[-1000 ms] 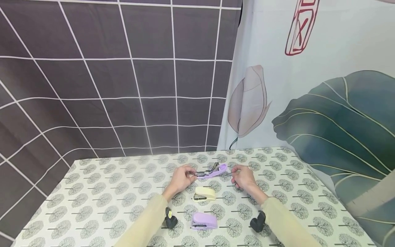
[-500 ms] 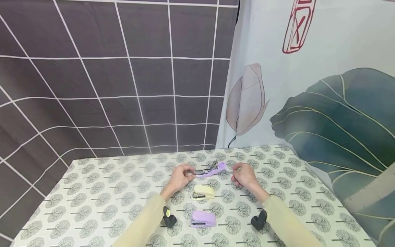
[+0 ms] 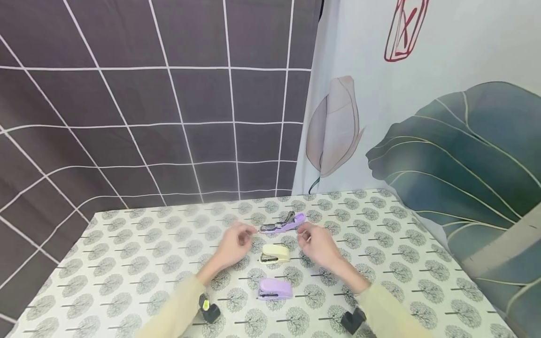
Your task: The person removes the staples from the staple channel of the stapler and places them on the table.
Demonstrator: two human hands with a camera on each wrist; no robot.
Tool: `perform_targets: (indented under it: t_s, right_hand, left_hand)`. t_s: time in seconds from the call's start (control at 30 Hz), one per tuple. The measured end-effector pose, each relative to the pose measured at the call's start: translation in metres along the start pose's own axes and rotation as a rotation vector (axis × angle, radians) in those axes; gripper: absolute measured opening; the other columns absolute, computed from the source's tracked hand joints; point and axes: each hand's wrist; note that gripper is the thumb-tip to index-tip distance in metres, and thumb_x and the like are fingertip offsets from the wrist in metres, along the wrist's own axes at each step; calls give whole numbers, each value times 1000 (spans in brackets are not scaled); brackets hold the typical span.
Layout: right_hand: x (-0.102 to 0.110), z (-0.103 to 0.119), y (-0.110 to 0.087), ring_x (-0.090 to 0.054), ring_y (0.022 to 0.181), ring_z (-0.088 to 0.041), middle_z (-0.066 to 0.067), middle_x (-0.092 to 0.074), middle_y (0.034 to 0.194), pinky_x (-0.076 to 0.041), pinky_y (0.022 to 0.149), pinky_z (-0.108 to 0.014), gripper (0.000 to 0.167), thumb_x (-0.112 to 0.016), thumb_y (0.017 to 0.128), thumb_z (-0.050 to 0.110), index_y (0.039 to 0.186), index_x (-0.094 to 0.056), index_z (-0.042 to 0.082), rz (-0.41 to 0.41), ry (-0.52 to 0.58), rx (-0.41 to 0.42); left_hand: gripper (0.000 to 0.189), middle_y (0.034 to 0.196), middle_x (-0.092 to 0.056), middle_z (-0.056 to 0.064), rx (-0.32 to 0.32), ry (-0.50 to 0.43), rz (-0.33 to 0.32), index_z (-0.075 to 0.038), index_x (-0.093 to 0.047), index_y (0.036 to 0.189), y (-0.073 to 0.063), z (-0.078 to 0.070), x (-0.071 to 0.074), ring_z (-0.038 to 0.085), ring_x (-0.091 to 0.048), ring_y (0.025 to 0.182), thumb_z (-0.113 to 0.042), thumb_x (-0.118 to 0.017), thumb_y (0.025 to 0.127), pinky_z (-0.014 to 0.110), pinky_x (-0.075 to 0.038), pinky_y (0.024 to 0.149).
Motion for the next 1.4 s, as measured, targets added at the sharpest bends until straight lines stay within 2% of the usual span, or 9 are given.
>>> perform_targets:
  t_s: [0.03, 0.17, 0.33, 0.53, 0.73, 0.87, 1.1, 1.3, 1.4]
  right_hand:
    - [-3, 4, -1, -59, 67, -14, -6, -64, 82, -52, 60, -26, 19, -65, 87, -6, 106, -63, -10, 24, -22, 47]
    - [-17, 18, -1, -60, 82, -22, -18, -61, 102, -54, 74, -39, 25, -71, 85, -2, 109, -64, -4, 82, -85, 109]
    - [-35, 29, 2, -55, 91, -29, -21, -56, 110, -51, 78, -52, 29, -76, 82, 3, 108, -64, 2, 89, -122, 138]
    - [-51, 38, 4, -47, 72, -15, -5, -52, 87, -48, 61, -32, 29, -80, 81, 13, 104, -65, 3, 88, -205, 138]
    - [-60, 46, 7, -47, 65, -15, -4, -50, 77, -45, 50, -25, 26, -81, 82, 24, 88, -63, 7, 20, -325, 129]
    - [-61, 47, 8, -46, 57, -12, -2, -49, 71, -41, 45, -22, 25, -81, 83, 22, 81, -60, 9, -19, -323, 147]
    - [-56, 44, 7, -39, 44, -5, 3, -44, 61, -37, 37, -20, 19, -75, 86, 12, 80, -57, 6, -8, -241, 175]
    - [-45, 38, 8, -39, 48, -3, 6, -44, 60, -34, 40, -19, 20, -70, 86, 10, 78, -52, 12, 15, -137, 168]
    - [-41, 33, 8, -43, 51, -4, 6, -47, 62, -39, 44, -20, 18, -68, 88, 10, 79, -53, 13, 33, -89, 142]
  left_hand:
    - [33, 95, -61, 6, -8, -8, 35, 0, -69, 107, -4, -3, 2, 14, -56, 76, 10, -65, 75, 29, -49, 73]
    - [36, 99, -63, 4, -9, -28, 148, -2, -66, 111, -16, -11, 0, 14, -58, 81, 4, -71, 75, 27, -50, 75]
    - [36, 97, -65, 1, 1, 8, 130, -7, -68, 107, -23, -14, -10, 12, -58, 79, -7, -83, 74, 26, -49, 73]
    - [26, 86, -63, -8, 7, 34, 89, -12, -72, 94, -26, -9, -19, 7, -54, 72, -9, -87, 72, 23, -46, 67]
    - [20, 76, -60, -10, -44, 54, 47, -12, -73, 86, -26, -3, -23, 4, -50, 67, -7, -86, 71, 21, -44, 63]
    - [19, 76, -62, -7, -69, 69, 39, -12, -74, 85, -24, -2, -24, 3, -48, 65, -9, -87, 71, 21, -43, 61]
    - [20, 79, -64, -10, -29, 57, 67, -12, -75, 89, -22, -8, -23, 1, -46, 65, -11, -87, 73, 21, -42, 61]
    - [22, 81, -65, -9, -5, 46, 71, -11, -74, 89, -23, -8, -22, 3, -46, 65, -8, -86, 72, 22, -41, 61]
    - [20, 80, -64, -10, 4, 51, 72, -13, -74, 89, -24, -8, -22, 3, -46, 65, -9, -86, 73, 22, -41, 61]
Point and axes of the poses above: each hand's wrist, its own y-axis towards the middle knuckle, its own x-axis out of the back of the hand, z = x × y
